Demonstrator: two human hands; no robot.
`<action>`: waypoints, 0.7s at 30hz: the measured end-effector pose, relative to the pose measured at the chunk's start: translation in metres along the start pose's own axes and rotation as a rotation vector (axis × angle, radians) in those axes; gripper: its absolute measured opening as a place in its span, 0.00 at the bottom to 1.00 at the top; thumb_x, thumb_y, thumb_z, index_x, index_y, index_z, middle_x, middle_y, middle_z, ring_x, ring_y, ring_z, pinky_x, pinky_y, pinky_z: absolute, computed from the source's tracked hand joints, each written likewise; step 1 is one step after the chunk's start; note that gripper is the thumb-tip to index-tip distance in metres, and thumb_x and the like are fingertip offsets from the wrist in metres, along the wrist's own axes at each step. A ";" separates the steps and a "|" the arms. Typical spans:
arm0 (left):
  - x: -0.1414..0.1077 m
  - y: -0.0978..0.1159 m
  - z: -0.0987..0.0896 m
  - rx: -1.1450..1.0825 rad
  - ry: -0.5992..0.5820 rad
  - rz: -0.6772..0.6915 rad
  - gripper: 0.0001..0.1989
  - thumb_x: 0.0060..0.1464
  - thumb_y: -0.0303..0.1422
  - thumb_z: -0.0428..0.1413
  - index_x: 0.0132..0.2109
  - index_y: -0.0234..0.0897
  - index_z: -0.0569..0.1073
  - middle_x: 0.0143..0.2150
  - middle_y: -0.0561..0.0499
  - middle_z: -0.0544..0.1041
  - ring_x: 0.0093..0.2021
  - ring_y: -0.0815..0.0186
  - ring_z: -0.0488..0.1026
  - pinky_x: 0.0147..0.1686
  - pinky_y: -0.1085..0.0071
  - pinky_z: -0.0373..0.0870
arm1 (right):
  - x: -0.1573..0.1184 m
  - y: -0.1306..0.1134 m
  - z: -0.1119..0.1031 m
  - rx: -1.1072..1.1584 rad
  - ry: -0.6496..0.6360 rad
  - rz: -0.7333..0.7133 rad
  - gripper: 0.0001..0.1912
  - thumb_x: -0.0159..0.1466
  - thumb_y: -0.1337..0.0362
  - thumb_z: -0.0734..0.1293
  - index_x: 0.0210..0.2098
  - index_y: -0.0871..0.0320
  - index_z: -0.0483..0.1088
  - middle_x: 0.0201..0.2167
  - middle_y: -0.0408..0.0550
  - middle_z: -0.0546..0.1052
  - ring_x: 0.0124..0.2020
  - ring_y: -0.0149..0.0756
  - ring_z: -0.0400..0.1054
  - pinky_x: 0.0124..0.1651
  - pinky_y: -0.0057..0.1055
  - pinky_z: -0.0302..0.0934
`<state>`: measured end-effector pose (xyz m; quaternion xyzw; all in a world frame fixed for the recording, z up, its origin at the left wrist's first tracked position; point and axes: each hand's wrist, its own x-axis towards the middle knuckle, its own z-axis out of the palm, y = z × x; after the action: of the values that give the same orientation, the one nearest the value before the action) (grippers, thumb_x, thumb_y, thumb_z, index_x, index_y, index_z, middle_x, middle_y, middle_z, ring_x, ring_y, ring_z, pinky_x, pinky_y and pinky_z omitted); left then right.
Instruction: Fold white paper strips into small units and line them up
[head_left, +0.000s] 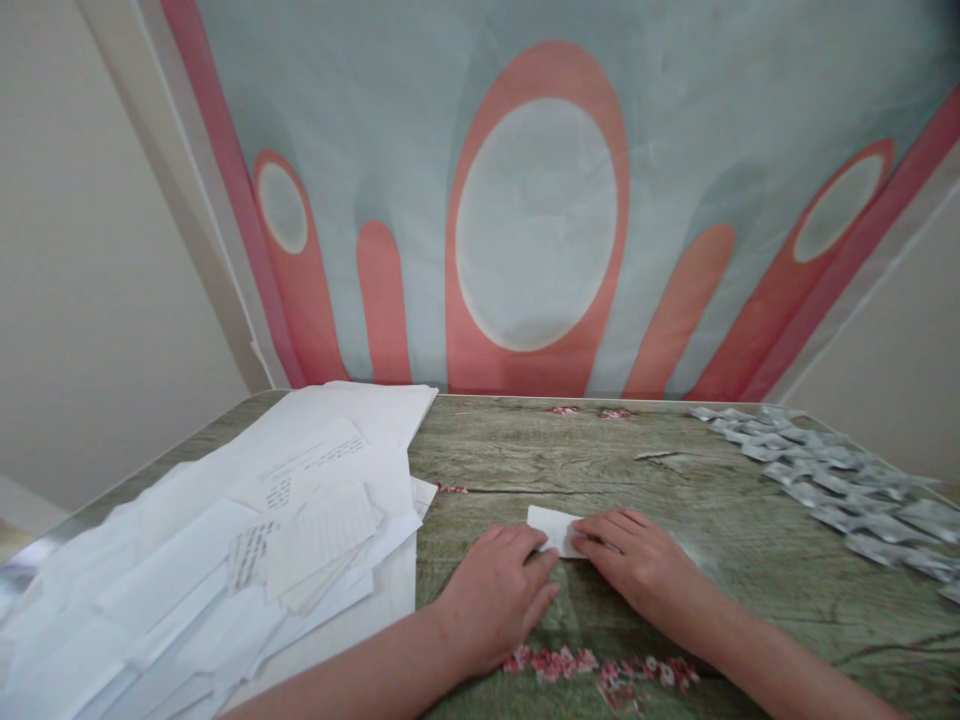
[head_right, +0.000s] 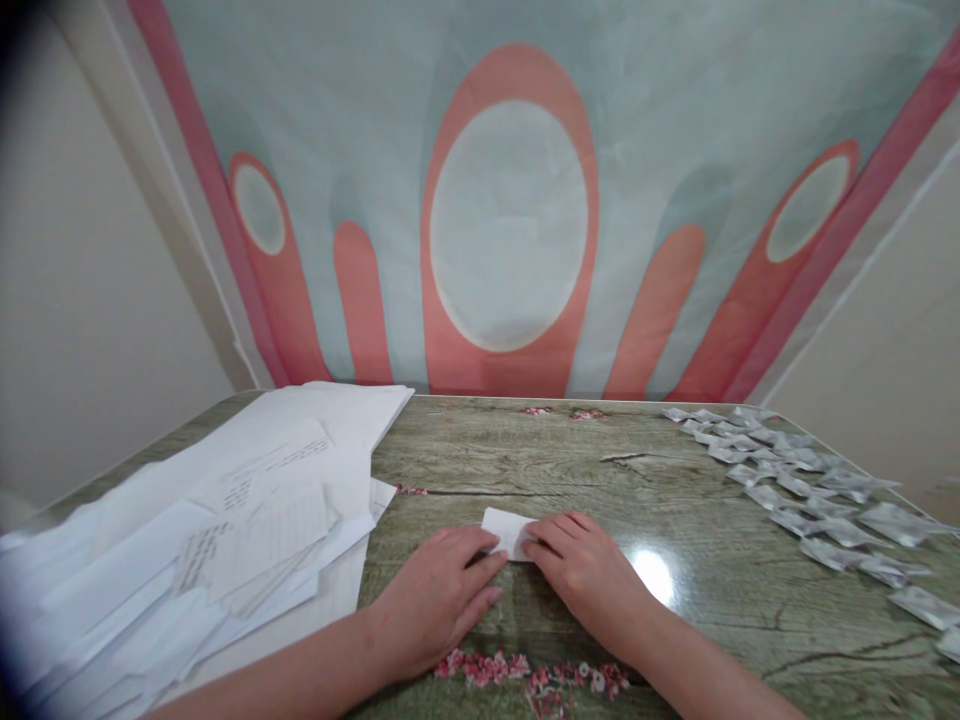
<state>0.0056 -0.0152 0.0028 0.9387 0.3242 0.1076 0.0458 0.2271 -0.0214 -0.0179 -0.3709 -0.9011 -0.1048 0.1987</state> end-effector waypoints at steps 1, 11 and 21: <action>0.000 0.000 0.000 0.000 -0.002 0.001 0.15 0.59 0.36 0.47 0.51 0.38 0.66 0.49 0.47 0.68 0.49 0.60 0.64 0.50 0.61 0.61 | 0.000 0.001 0.000 0.014 -0.001 -0.009 0.11 0.65 0.70 0.57 0.41 0.58 0.69 0.41 0.51 0.74 0.41 0.39 0.67 0.43 0.38 0.59; -0.001 -0.002 0.000 0.005 -0.025 0.021 0.17 0.58 0.39 0.48 0.53 0.39 0.65 0.52 0.45 0.66 0.51 0.58 0.64 0.52 0.60 0.60 | 0.000 0.001 0.001 0.109 -0.020 -0.067 0.10 0.65 0.70 0.57 0.41 0.59 0.69 0.41 0.51 0.73 0.41 0.37 0.65 0.45 0.38 0.57; -0.002 -0.001 0.000 0.000 -0.041 0.049 0.21 0.58 0.43 0.48 0.55 0.38 0.64 0.56 0.43 0.64 0.56 0.57 0.60 0.56 0.59 0.55 | 0.001 0.007 -0.004 0.246 -0.087 -0.037 0.11 0.65 0.68 0.58 0.41 0.55 0.71 0.39 0.48 0.74 0.41 0.35 0.66 0.45 0.36 0.56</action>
<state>0.0034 -0.0160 0.0025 0.9483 0.3003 0.0895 0.0495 0.2324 -0.0174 -0.0141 -0.3312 -0.9216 0.0189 0.2016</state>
